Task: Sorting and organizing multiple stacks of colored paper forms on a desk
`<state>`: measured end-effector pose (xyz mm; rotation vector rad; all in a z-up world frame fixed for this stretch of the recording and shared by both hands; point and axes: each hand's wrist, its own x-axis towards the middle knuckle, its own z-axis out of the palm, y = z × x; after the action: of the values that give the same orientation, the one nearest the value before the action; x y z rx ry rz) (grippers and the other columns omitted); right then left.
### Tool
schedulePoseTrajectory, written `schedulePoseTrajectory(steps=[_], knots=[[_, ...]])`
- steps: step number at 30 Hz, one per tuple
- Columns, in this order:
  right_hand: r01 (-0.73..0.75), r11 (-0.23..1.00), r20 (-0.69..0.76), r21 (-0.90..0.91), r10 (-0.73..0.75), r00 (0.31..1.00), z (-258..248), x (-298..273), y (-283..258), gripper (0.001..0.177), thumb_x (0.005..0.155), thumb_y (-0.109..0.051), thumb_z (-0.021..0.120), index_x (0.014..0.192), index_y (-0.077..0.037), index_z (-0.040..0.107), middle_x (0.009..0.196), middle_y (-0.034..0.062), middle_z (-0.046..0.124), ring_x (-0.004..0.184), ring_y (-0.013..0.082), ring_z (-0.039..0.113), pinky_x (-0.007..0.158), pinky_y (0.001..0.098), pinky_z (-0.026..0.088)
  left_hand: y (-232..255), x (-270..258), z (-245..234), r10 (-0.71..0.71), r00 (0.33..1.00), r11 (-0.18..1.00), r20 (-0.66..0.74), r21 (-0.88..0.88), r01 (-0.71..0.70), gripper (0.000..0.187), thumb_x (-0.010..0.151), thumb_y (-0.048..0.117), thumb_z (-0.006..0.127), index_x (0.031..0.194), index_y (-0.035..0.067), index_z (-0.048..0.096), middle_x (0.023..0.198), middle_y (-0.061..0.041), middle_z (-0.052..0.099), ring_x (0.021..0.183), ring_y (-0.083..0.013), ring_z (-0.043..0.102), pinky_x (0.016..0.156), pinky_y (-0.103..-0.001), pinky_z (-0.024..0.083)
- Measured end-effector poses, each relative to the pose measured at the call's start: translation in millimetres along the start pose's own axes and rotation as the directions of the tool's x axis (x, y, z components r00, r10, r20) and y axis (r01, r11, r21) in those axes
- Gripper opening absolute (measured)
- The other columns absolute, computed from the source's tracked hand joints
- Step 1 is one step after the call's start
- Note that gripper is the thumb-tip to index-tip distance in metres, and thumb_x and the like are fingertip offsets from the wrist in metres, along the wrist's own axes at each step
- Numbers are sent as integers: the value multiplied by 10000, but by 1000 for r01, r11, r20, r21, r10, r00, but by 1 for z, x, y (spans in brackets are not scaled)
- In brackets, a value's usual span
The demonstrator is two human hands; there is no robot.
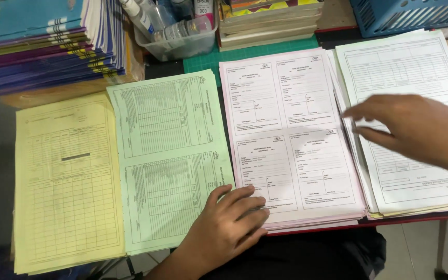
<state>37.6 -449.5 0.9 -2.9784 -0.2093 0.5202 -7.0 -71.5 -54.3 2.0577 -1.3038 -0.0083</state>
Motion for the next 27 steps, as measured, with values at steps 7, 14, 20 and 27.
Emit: schedulePoseTrajectory(steps=[7, 14, 20, 27], knots=[[-324, 942, -19, 88, 327, 945, 101, -123, 56, 417, 766, -523, 711, 1165, -405, 741, 849, -157, 787, 798, 50, 739, 794, 272, 605, -5, 4, 1, -48, 999, 997, 24, -59, 50, 174, 943, 246, 749, 1057, 121, 707, 1199, -35, 687, 1230, -297, 615, 1006, -466, 393], [-189, 976, -359, 108, 216, 908, 151, -181, 51, 331, 845, -292, 730, 1171, -253, 769, 1104, -42, 754, 1035, 169, 720, 943, 375, 561, -5, 6, 1, -80, 996, 993, 36, -80, 83, 236, 919, 291, 767, 1084, 126, 731, 1203, -33, 697, 1215, -282, 621, 976, -451, 404], [-52, 974, -522, 221, 163, 837, 148, -180, 35, 249, 855, -104, 734, 1100, -122, 772, 1399, 96, 701, 1379, 323, 649, 1211, 471, 488, -4, 5, 2, -87, 996, 994, 33, -66, 89, 243, 914, 295, 770, 1094, 135, 737, 1196, -20, 704, 1210, -277, 628, 971, -447, 408], [-22, 970, -463, 242, 135, 876, 142, -184, 25, 366, 870, -45, 666, 1229, -81, 728, 1343, 90, 720, 1336, 261, 663, 1162, 413, 533, -6, 2, 5, -89, 996, 993, 12, -81, 90, 243, 905, 297, 782, 1088, 143, 736, 1189, -8, 703, 1206, -269, 634, 961, -438, 405]])
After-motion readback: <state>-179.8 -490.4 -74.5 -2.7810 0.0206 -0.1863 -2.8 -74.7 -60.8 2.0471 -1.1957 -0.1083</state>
